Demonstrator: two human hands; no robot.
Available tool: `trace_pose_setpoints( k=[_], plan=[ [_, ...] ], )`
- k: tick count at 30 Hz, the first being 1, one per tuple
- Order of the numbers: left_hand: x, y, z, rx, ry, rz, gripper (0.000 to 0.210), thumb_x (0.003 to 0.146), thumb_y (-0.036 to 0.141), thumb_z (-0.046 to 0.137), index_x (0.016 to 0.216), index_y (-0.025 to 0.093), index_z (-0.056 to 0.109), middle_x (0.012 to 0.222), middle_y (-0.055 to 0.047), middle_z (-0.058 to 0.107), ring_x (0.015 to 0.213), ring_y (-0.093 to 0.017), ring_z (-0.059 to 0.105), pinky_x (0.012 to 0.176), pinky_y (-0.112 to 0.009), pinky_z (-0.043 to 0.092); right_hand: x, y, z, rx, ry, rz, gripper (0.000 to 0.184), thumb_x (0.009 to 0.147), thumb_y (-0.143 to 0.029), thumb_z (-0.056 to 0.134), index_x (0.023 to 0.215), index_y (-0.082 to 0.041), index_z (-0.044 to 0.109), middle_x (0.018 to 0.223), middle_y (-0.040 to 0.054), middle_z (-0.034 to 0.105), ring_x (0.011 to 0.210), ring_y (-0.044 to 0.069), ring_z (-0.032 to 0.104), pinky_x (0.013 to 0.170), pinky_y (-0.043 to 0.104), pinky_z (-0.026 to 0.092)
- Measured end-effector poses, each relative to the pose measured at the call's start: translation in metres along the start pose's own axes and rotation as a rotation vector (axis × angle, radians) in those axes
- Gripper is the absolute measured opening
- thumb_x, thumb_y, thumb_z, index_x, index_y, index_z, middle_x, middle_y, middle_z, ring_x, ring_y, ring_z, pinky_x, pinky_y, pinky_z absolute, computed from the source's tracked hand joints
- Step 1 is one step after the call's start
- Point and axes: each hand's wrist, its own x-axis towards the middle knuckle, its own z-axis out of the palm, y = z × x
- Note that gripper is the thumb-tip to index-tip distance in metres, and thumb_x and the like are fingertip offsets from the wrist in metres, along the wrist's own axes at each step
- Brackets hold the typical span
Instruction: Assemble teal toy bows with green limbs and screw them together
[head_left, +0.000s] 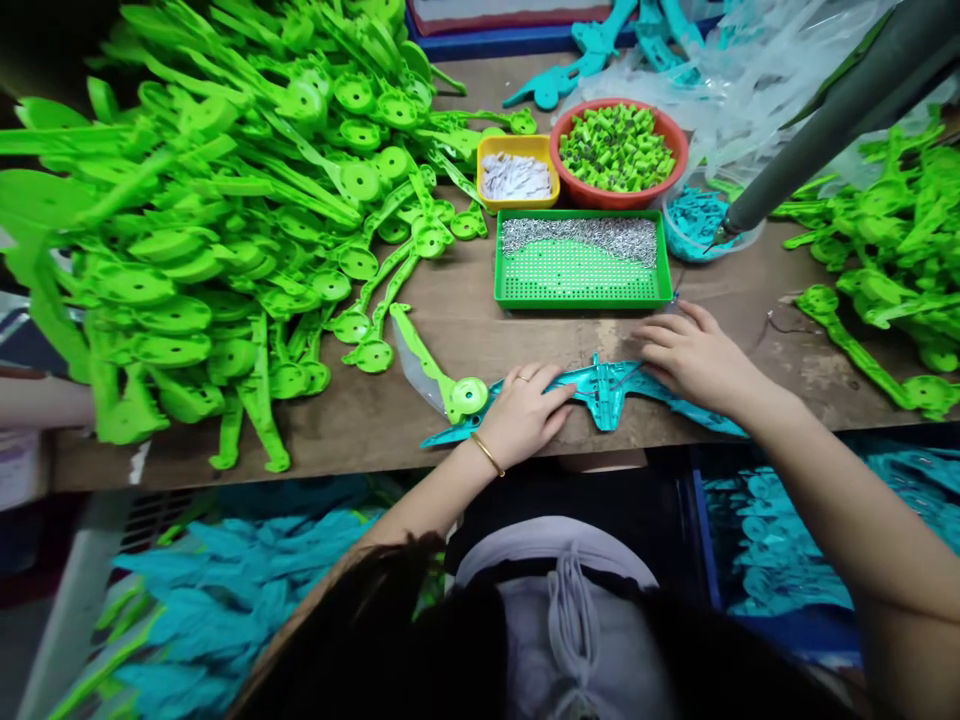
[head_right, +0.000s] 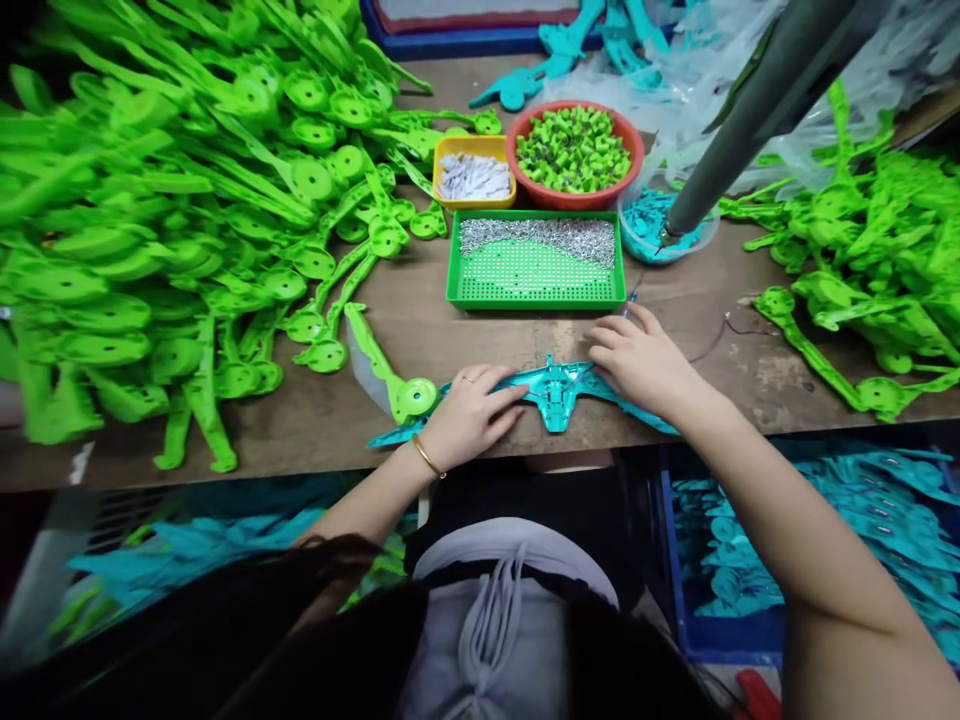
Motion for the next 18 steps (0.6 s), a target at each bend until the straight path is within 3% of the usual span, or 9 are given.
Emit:
trace_pose_setpoints(
  k=[4, 9, 14, 18],
  plan=[
    [-0.003, -0.005, 0.001, -0.014, 0.013, 0.043, 0.030, 0.094, 0.030, 0.050, 0.116, 0.019, 0.066, 0.123, -0.012, 0.060, 0.110, -0.027, 0.053, 0.095, -0.045, 0.044, -0.004, 0.004, 0.004, 0.101, -0.072, 0.101, 0.022, 0.093, -0.032, 0.048, 0.085, -0.020, 0.065, 0.083, 0.0041, 0.072, 0.086, 0.020, 0.063, 0.106, 0.046, 0.029],
    [-0.004, -0.006, 0.002, -0.069, 0.067, 0.046, 0.029, 0.093, 0.030, 0.051, 0.113, 0.016, 0.067, 0.121, -0.013, 0.062, 0.107, -0.027, 0.053, 0.095, -0.044, 0.045, -0.007, 0.004, 0.013, 0.199, -0.162, 0.251, 0.022, 0.094, -0.033, 0.045, 0.090, -0.019, 0.062, 0.091, 0.0064, 0.069, 0.088, 0.022, 0.063, 0.081, 0.037, 0.040],
    [-0.002, -0.004, 0.001, -0.035, 0.026, 0.039, 0.028, 0.092, 0.030, 0.051, 0.111, 0.018, 0.067, 0.122, -0.013, 0.060, 0.109, -0.028, 0.052, 0.094, -0.046, 0.044, -0.006, 0.009, 0.007, 0.302, -0.086, 0.240, 0.019, 0.092, -0.034, 0.050, 0.089, -0.020, 0.062, 0.094, 0.0070, 0.065, 0.094, 0.023, 0.060, 0.085, 0.037, 0.039],
    [-0.002, -0.003, 0.000, -0.002, 0.019, 0.053, 0.028, 0.093, 0.031, 0.050, 0.111, 0.018, 0.067, 0.122, -0.013, 0.060, 0.108, -0.028, 0.053, 0.093, -0.046, 0.044, -0.004, 0.016, 0.012, 0.332, -0.116, 0.255, 0.020, 0.091, -0.038, 0.052, 0.092, -0.023, 0.066, 0.095, 0.0044, 0.069, 0.094, 0.024, 0.063, 0.087, 0.040, 0.039]
  ],
)
